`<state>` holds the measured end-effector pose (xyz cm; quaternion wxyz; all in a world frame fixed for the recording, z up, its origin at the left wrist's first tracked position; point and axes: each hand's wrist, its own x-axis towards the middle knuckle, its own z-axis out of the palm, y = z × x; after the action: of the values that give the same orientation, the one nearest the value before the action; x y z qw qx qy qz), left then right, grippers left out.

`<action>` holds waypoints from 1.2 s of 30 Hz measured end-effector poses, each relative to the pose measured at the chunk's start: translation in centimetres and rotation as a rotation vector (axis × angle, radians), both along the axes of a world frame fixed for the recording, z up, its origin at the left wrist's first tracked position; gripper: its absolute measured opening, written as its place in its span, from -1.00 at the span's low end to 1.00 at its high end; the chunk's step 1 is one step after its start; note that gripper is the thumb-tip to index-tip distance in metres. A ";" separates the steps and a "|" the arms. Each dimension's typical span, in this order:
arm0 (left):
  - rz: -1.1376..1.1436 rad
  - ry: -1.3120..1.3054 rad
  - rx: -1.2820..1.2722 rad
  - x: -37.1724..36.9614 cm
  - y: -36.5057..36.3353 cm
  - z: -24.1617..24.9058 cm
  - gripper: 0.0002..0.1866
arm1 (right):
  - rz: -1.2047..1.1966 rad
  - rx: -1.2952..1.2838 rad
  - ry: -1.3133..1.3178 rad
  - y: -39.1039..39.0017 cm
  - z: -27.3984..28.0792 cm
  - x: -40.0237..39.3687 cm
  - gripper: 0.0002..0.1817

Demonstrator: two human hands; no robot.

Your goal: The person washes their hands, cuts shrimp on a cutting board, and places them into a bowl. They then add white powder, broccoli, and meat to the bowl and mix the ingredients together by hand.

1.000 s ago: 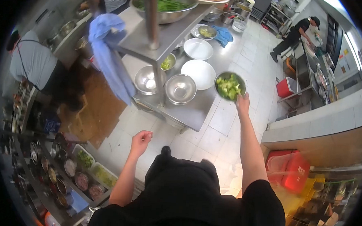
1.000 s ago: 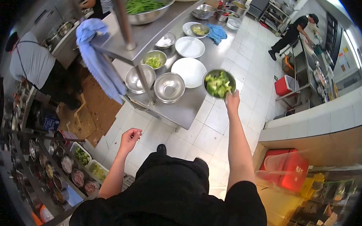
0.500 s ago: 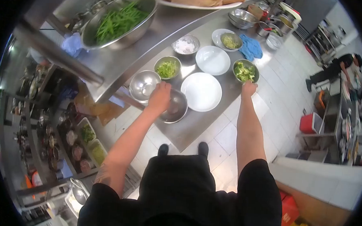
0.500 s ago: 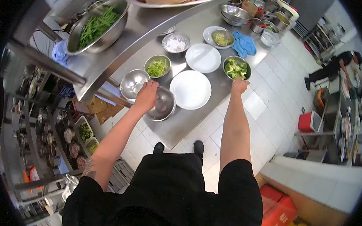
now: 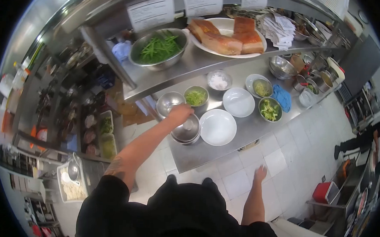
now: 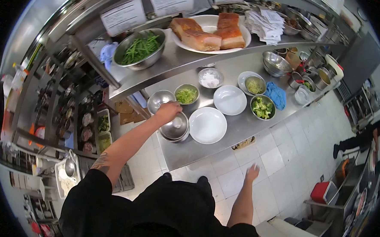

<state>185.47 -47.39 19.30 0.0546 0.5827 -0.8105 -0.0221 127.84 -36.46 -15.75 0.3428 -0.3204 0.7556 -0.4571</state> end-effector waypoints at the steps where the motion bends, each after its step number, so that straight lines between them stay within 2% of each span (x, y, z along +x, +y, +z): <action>1: 0.010 -0.007 -0.021 -0.6 0.6 1.4 -0.84 | -0.149 0.007 -0.244 3.5 -0.6 -0.2 -0.61; 2: 0.017 -0.014 -0.041 -1.0 1.0 2.1 -0.79 | 0.114 0.212 0.220 7.3 -3.3 -3.1 -0.64; 3: 0.028 -0.043 -0.005 -1.1 1.1 2.2 -0.61 | 0.179 0.136 0.761 11.2 -4.8 -3.8 -0.62; 4: 0.010 -0.016 -0.072 -1.1 2.1 2.5 -0.58 | 0.387 0.282 0.798 14.3 -6.6 -5.9 -0.60; 6: -0.039 0.034 -0.216 -1.9 3.9 4.6 -0.52 | 0.270 0.435 0.571 18.0 -1.1 -4.7 -0.65; 7: -0.056 0.069 -0.285 -2.1 5.1 5.5 -0.38 | 0.223 0.415 0.493 18.2 -0.4 -4.6 -0.67; 9: -0.034 0.034 -0.323 -2.4 7.6 5.9 -0.30 | 0.131 0.378 0.330 19.5 -2.3 -5.2 -0.70; 11: -0.035 0.007 -0.317 -2.1 9.4 5.1 -0.15 | 0.129 0.287 0.277 18.5 -1.9 -4.4 -0.74; 12: 0.004 0.037 -0.301 -1.7 9.9 5.2 -0.16 | 0.123 0.244 0.250 17.7 -0.7 -3.4 -0.76; 14: 0.071 0.103 -0.270 -0.9 10.2 5.3 -0.17 | 0.252 0.004 0.380 14.9 5.2 0.0 -0.77; 15: 0.100 0.152 -0.247 -0.1 9.9 4.7 -0.21 | 0.253 -0.029 0.268 13.1 7.3 1.6 -0.78; 18: 0.311 0.227 0.032 0.2 7.7 5.3 -0.39 | 0.282 -0.076 -0.004 8.0 10.2 4.6 -0.75; 20: 0.266 0.212 -0.040 0.7 5.8 2.8 -0.58 | 0.396 -0.142 0.043 5.4 10.3 5.8 -0.76; 21: 0.245 0.204 -0.082 0.9 5.2 1.9 -0.66 | 0.395 -0.176 -0.059 4.5 11.4 7.1 -0.77; 22: 0.246 0.297 -0.075 1.0 5.1 2.0 -0.72 | 0.392 -0.217 -0.161 3.8 13.4 8.9 -0.78; 24: 0.246 0.486 -0.058 1.2 5.3 3.4 -0.78 | 0.473 -0.194 -0.028 3.7 20.2 11.5 -0.81; 25: 0.282 0.506 0.120 2.1 7.3 4.0 -0.77 | 0.521 -0.181 0.042 3.7 22.1 11.9 -0.82; 27: 0.326 0.600 0.614 5.4 12.8 5.1 -0.83 | 0.520 -0.167 0.033 4.3 21.8 11.9 -0.81; 29: 0.439 0.493 0.531 14.6 14.1 -4.6 -0.77 | 0.522 -0.138 0.045 4.9 21.6 12.2 -0.82; 31: 0.846 0.759 0.148 16.2 10.5 -6.3 -0.77 | 0.548 -0.073 0.083 6.4 21.4 12.4 -0.85; 32: 0.936 1.289 0.153 17.1 7.4 -7.7 -0.73 | 0.554 -0.056 0.088 7.1 21.2 12.9 -0.85; 33: 0.935 1.473 0.131 17.6 4.7 -9.1 -0.62 | 0.560 -0.039 0.096 7.9 21.0 13.4 -0.86; 34: 0.831 0.910 0.062 18.0 1.8 -10.5 -0.48 | 0.565 -0.020 0.105 8.5 20.8 14.1 -0.87; 35: 0.773 0.439 -0.158 17.3 0.2 -11.7 -0.34 | 0.586 0.007 0.168 9.2 21.5 14.9 -0.87; 36: 0.709 0.331 -0.239 18.8 -1.3 -15.6 -0.38 | 0.606 0.038 0.230 10.2 23.5 16.1 -0.87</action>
<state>204.22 -48.67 3.73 0.2557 0.8040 -0.5368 -0.0008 143.99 -26.31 7.76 0.3817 -0.5738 0.6679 -0.2809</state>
